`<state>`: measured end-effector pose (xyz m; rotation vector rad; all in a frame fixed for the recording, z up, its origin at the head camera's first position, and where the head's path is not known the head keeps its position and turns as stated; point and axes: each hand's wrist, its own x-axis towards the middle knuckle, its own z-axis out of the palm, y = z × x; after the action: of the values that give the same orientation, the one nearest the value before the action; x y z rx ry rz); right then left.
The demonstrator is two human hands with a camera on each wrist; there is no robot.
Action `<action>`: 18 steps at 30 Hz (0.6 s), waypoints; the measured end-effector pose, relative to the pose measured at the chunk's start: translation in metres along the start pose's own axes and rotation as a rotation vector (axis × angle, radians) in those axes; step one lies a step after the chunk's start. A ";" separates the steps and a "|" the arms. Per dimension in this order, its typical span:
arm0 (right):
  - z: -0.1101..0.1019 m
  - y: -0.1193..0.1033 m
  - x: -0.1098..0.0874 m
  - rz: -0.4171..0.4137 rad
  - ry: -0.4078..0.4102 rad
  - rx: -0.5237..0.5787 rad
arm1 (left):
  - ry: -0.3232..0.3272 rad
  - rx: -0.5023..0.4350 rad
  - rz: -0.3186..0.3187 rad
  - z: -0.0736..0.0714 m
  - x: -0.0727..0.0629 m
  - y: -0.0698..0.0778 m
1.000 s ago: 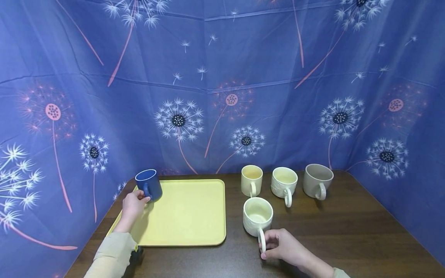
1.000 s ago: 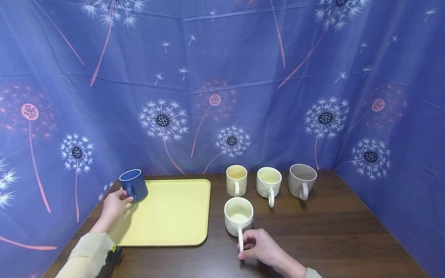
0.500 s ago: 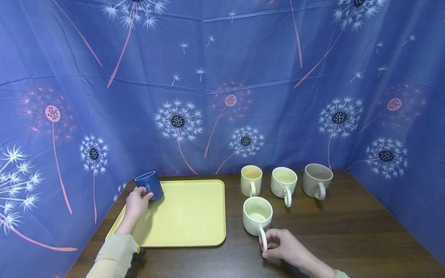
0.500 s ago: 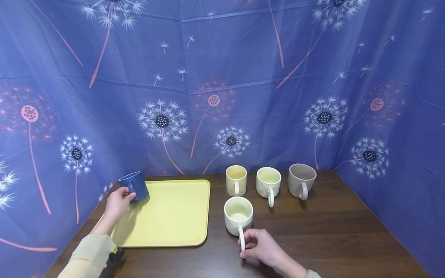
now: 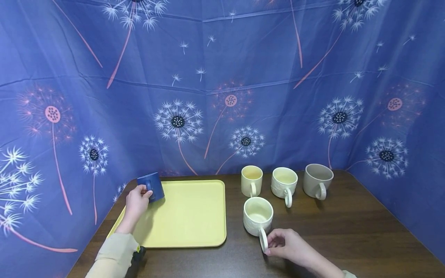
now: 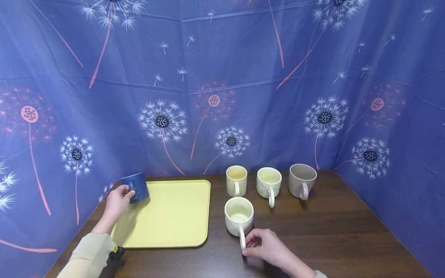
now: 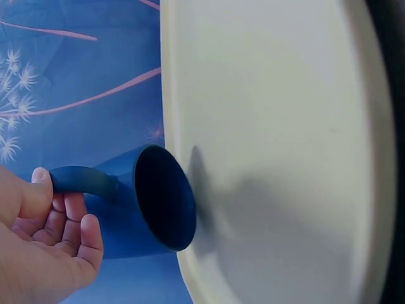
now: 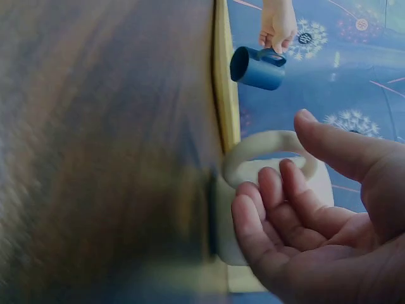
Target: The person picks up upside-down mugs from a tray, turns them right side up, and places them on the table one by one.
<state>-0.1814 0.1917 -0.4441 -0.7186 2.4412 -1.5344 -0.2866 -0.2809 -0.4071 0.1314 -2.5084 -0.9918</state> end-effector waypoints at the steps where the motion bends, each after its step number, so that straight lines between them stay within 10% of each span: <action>1: -0.001 -0.002 -0.001 -0.004 0.003 -0.021 | -0.004 -0.001 -0.004 -0.001 0.000 0.002; 18: -0.023 -0.024 -0.006 -0.142 0.107 -0.211 | -0.145 -0.086 -0.117 -0.012 -0.005 0.042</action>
<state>-0.1777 0.2045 -0.4134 -0.8853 2.7142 -1.4094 -0.2744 -0.2564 -0.3729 0.1876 -2.6081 -1.1943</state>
